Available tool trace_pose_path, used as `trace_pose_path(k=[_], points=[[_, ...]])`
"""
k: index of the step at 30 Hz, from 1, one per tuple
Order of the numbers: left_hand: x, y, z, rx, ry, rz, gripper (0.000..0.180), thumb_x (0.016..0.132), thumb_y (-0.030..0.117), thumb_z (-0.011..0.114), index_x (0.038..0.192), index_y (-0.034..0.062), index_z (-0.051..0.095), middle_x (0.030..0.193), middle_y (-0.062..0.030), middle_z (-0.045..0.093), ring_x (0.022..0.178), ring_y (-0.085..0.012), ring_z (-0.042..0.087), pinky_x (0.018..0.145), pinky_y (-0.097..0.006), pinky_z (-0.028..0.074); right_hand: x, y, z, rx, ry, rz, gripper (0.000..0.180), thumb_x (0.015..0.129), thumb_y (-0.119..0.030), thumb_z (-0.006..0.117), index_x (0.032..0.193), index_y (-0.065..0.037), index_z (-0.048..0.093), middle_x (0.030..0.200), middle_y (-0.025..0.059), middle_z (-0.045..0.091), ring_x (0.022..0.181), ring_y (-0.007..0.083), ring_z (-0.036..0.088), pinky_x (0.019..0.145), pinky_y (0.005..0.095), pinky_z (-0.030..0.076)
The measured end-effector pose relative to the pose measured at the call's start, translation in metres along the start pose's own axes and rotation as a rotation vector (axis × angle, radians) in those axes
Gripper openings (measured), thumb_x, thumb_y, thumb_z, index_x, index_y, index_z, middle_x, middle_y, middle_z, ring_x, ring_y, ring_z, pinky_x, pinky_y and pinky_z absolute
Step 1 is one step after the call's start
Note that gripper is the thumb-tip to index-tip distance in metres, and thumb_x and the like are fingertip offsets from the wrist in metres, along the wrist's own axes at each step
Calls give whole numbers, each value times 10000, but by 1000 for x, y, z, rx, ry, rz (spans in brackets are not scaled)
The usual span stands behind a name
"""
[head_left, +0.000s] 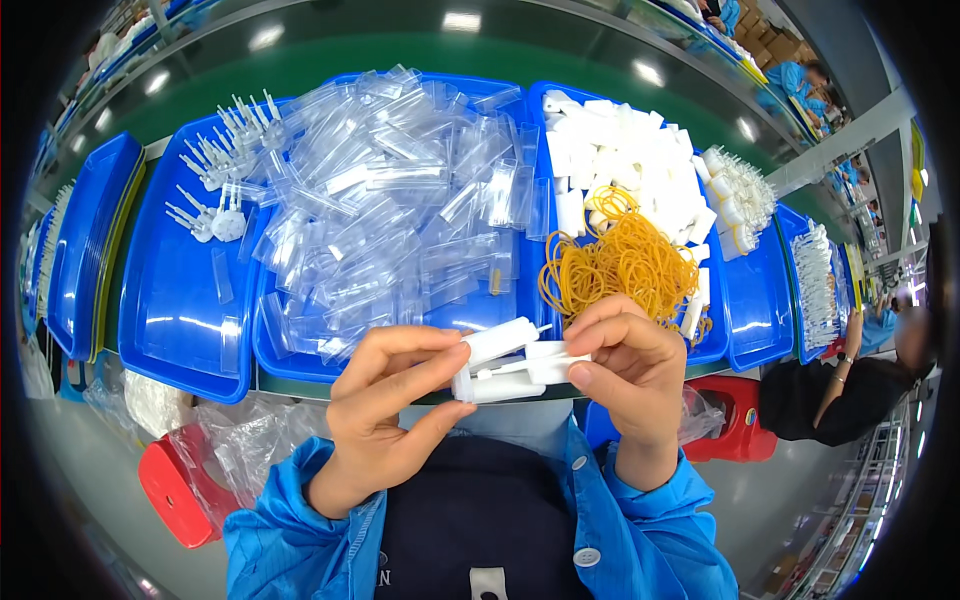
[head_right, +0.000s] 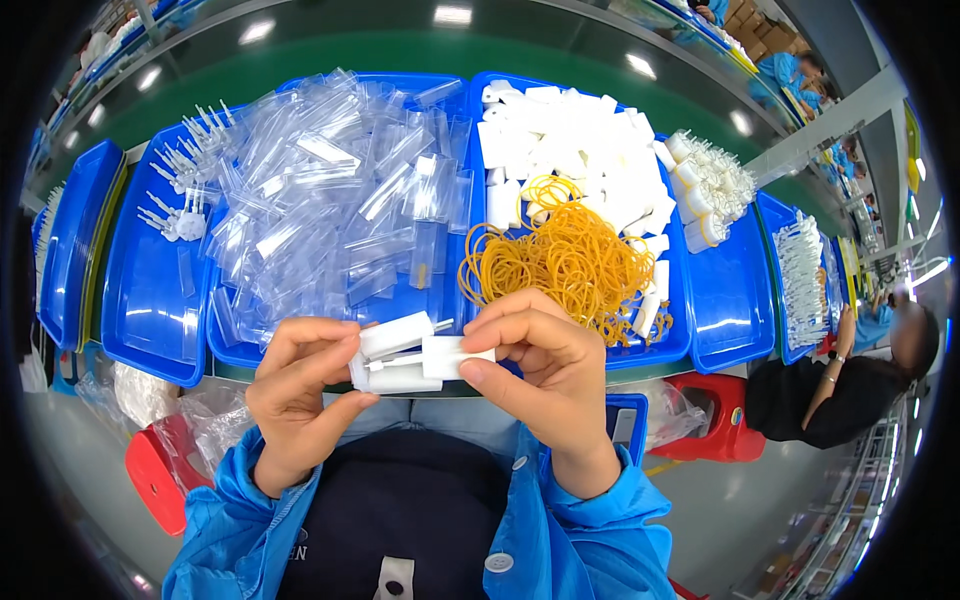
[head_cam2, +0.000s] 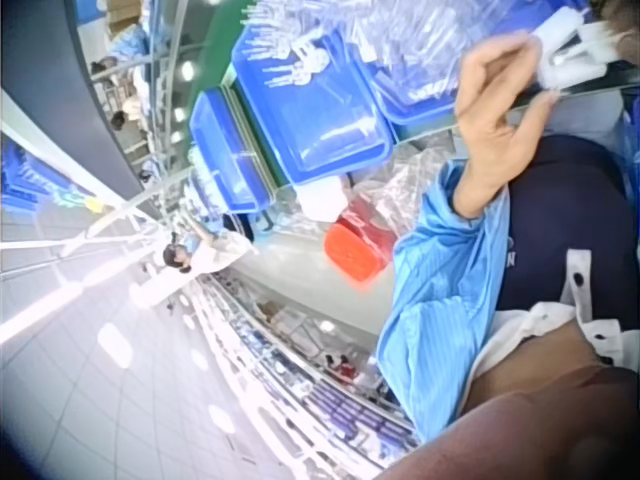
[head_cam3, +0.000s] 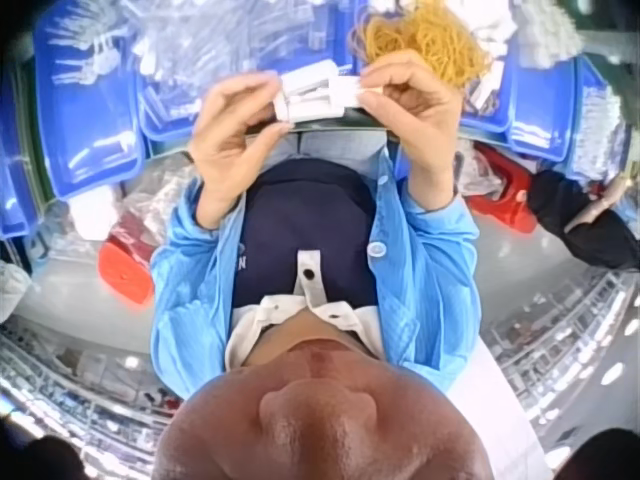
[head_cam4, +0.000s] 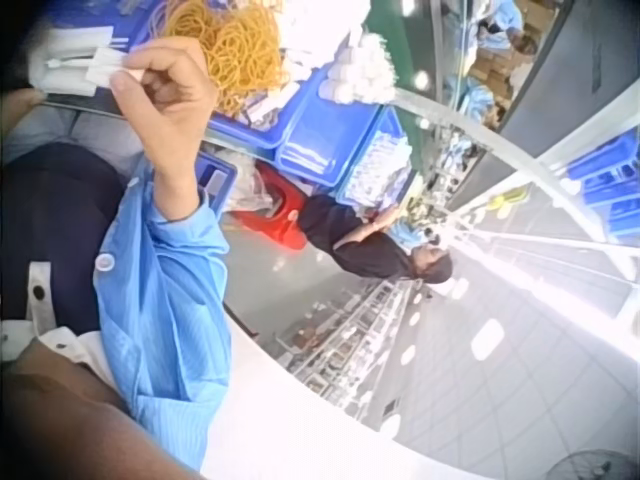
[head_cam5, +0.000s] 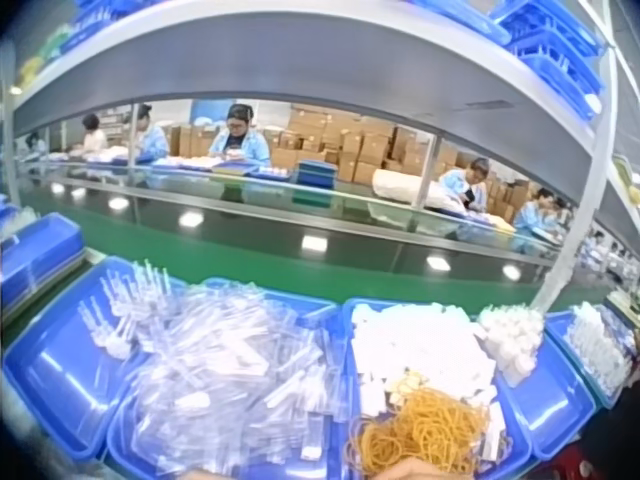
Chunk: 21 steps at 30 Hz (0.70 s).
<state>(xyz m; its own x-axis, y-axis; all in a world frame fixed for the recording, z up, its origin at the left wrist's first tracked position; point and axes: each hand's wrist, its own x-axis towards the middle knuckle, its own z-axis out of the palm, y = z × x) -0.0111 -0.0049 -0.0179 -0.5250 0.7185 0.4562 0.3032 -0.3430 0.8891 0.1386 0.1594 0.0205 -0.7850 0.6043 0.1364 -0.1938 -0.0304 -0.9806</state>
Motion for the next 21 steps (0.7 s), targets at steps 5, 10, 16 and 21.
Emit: trace_pose_path(k=[5, 10, 16, 21], points=[[0, 4, -1, -15, 1, -52, 457, 715, -78, 754, 1156, -34, 642, 1165, -179, 552, 1033, -273, 638, 814, -328, 597, 0, 2, 11, -132, 62, -97, 173, 728, 101, 734, 881, 56, 665, 1009, 134, 593, 905, 150, 620, 730, 231, 525], [1, 7, -5, -44, -79, -86, 466, 723, -107, 728, 1173, -48, 621, 1182, -194, 527, 1051, -278, 620, 835, -349, 600, 1, 1, 9, -339, -39, -198, 207, 697, 42, 781, 876, 20, 680, 968, 134, 640, 841, 169, 647, 693, 248, 524], [1, 9, -4, -48, -61, -92, 460, 738, -71, 742, 1182, -16, 634, 1171, -153, 552, 1032, -255, 639, 820, -333, 602, 3, 3, 26, -471, -105, -347, 238, 680, -15, 806, 880, -5, 678, 937, 140, 664, 843, 207, 652, 711, 287, 509], [1, 13, -6, -43, -18, -76, 430, 734, -57, 752, 1150, -23, 645, 1177, -159, 550, 1018, -247, 642, 818, -327, 601, 2, 13, 41, -369, -43, -349, 236, 700, -9, 795, 896, -8, 663, 924, 137, 677, 831, 221, 666, 718, 301, 518]])
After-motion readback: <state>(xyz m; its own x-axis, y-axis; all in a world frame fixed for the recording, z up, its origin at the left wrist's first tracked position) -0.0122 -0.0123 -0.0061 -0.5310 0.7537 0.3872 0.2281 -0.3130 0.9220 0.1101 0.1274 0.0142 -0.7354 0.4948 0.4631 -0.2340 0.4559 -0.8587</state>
